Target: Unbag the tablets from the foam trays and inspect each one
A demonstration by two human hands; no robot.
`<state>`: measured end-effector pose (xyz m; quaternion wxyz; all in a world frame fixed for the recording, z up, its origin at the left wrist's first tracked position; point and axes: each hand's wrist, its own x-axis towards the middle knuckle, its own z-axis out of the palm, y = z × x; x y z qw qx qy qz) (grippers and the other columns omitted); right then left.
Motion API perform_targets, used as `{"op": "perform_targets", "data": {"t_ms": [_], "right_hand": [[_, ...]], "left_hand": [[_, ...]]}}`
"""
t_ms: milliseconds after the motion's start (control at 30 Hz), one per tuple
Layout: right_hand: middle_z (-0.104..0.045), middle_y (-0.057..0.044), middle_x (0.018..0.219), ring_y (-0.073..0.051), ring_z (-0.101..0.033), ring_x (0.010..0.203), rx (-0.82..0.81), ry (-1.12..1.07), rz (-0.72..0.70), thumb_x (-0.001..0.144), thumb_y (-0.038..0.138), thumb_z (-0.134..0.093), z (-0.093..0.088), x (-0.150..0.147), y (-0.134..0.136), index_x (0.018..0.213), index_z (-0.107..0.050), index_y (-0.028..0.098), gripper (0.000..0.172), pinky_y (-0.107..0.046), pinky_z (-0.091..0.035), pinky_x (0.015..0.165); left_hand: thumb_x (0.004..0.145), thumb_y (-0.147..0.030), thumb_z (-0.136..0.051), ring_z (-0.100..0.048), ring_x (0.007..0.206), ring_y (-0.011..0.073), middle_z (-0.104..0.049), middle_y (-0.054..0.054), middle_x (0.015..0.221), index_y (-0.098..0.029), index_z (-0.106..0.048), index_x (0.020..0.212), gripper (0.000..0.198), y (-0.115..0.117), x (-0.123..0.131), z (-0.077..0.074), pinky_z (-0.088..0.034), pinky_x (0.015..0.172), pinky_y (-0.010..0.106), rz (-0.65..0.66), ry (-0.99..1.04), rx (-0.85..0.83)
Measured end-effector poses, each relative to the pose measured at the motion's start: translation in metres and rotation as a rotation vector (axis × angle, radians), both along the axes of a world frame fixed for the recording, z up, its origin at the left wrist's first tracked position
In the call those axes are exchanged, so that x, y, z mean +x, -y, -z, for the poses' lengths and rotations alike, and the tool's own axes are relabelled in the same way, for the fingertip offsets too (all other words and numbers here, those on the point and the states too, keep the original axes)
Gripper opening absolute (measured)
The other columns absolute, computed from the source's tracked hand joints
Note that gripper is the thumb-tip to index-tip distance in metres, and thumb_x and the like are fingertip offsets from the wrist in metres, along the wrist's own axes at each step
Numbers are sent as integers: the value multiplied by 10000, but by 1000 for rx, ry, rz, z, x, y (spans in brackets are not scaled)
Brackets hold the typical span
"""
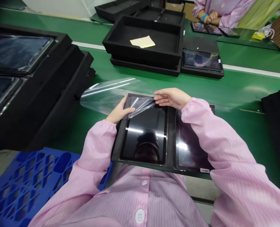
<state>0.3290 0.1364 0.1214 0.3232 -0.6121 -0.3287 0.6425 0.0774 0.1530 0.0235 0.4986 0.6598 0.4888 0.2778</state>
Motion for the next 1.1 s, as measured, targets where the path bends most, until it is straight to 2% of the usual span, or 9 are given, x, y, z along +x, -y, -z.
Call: {"op": "perform_targets", "data": {"t_ms": [200,300,400,467,567,667,767,967,1100], "right_hand": [[-776,-69,838,-181,-739,740,139,368,-93,924,81,-554,-4,27,15,843,-740,173,223,-387,-611,868],[-773,-97,1034,-264,-726,993,499,723,-108,856,100,-623,-2,28,36,963,-742,187,182,-499,-558,989],[-725,-114,1218,-304,-648,1191,935,924,-357,854,143,-626,5,18,67,1060,-736,205,242,-558,-486,1072],[-713,-129,1250,-287,-652,1195,1052,922,-617,897,153,-583,12,10,88,1098,-731,194,252,-548,-498,1061],[-703,-168,1265,-274,-673,1174,1018,926,-880,924,123,-548,21,2,119,1132,-720,149,271,-528,-525,1037],[-664,-193,1331,-293,-628,1259,956,959,-965,901,75,-523,25,2,152,1177,-707,123,334,-541,-486,1091],[-641,-182,1373,-300,-574,1327,880,887,-991,878,67,-483,26,5,189,1232,-692,140,418,-547,-414,1160],[-718,-74,1283,-232,-607,1294,775,586,-911,872,107,-470,20,23,238,1183,-717,216,412,-486,-200,1263],[-793,-67,1080,-190,-739,1045,871,659,-706,911,103,-450,15,71,208,1117,-726,209,361,-468,-408,1164]], "left_hand": [[772,-408,-686,-250,1523,336,-273,166,1656,-102,-251,1562,951,3,-2,-7,-182,1248,437,3,-67,-30],[754,-457,-699,-281,1513,332,-313,147,1640,-184,-282,1558,945,1,-5,-3,-189,1255,486,-2,-90,65],[791,-519,-673,-253,1513,373,-343,140,1624,-232,-341,1538,867,8,-4,-9,-166,1239,584,-16,-247,237],[863,-490,-600,-210,1522,403,-329,143,1631,-231,-403,1510,724,23,0,-20,-148,1218,640,-13,-396,399],[907,-373,-553,-271,1503,399,-360,156,1617,-225,-481,1463,579,60,4,-40,-208,1191,649,162,-547,614],[908,-398,-566,-373,1463,374,-430,149,1583,-265,-526,1433,544,98,-4,-45,-336,1156,586,484,-600,673],[951,-462,-489,-428,1437,354,-425,142,1590,-296,-476,1474,550,121,-25,-39,-396,1124,565,560,-663,658],[962,-404,-435,-552,1335,330,-464,24,1576,-458,-489,1435,479,124,-69,-36,-485,1048,520,600,-657,684],[940,-407,-452,-672,1156,318,-660,15,1383,-463,-667,1251,383,110,-67,-52,-538,945,504,633,-676,785]]}}
